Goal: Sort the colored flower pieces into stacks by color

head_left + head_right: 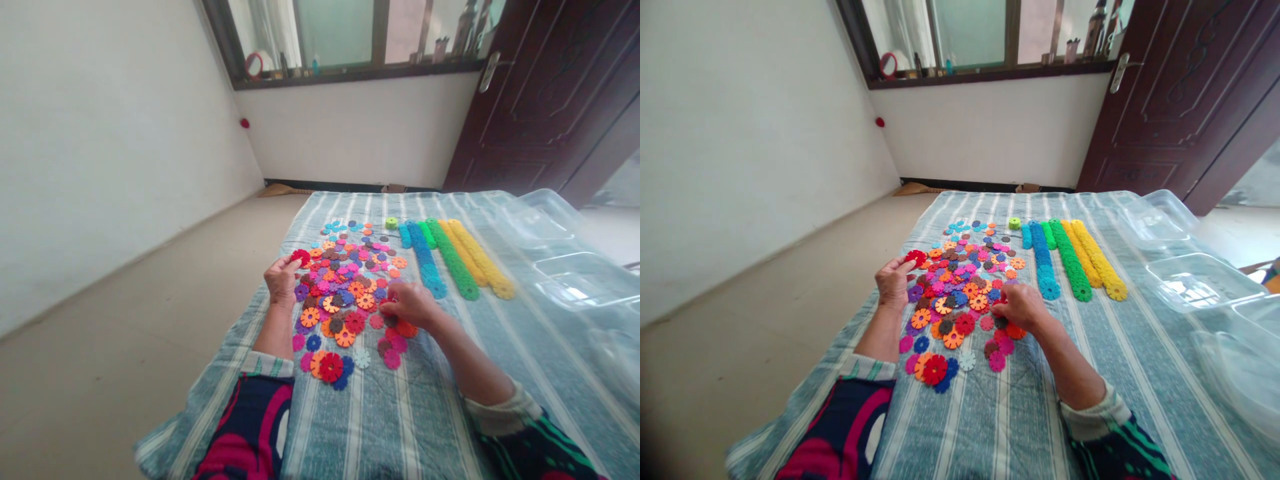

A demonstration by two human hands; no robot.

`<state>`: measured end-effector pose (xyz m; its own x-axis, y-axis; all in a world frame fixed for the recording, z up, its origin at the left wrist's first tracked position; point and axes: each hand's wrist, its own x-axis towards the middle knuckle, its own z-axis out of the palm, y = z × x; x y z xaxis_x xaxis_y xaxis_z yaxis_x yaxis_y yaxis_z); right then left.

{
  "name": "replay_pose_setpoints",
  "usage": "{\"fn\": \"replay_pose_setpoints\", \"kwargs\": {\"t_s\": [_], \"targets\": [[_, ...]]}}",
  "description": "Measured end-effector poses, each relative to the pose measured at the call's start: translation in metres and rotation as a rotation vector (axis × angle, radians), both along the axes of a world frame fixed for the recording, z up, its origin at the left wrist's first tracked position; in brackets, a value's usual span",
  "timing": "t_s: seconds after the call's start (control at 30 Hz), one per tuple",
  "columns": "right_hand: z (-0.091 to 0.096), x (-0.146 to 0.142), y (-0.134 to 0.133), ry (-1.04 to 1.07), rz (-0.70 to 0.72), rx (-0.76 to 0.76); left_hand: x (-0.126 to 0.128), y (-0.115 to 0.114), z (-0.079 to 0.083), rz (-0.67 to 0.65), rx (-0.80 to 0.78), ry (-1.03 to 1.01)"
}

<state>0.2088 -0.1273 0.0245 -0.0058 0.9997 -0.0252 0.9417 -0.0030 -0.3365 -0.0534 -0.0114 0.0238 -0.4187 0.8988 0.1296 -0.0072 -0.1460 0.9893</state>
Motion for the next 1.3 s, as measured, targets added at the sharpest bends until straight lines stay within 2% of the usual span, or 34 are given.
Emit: {"fn": "replay_pose_setpoints", "kwargs": {"t_s": [0.37, 0.77, 1.3], "targets": [[-0.005, 0.001, 0.002, 0.019, -0.014, 0.024, 0.013, -0.005, 0.0, -0.198, 0.019, 0.056], [-0.005, -0.001, 0.002, 0.017, -0.002, 0.033, 0.011, -0.004, -0.001, -0.166, 0.021, 0.122], [-0.006, -0.001, 0.002, 0.056, -0.024, 0.039, 0.006, 0.002, -0.006, -0.117, 0.01, 0.081]]}}
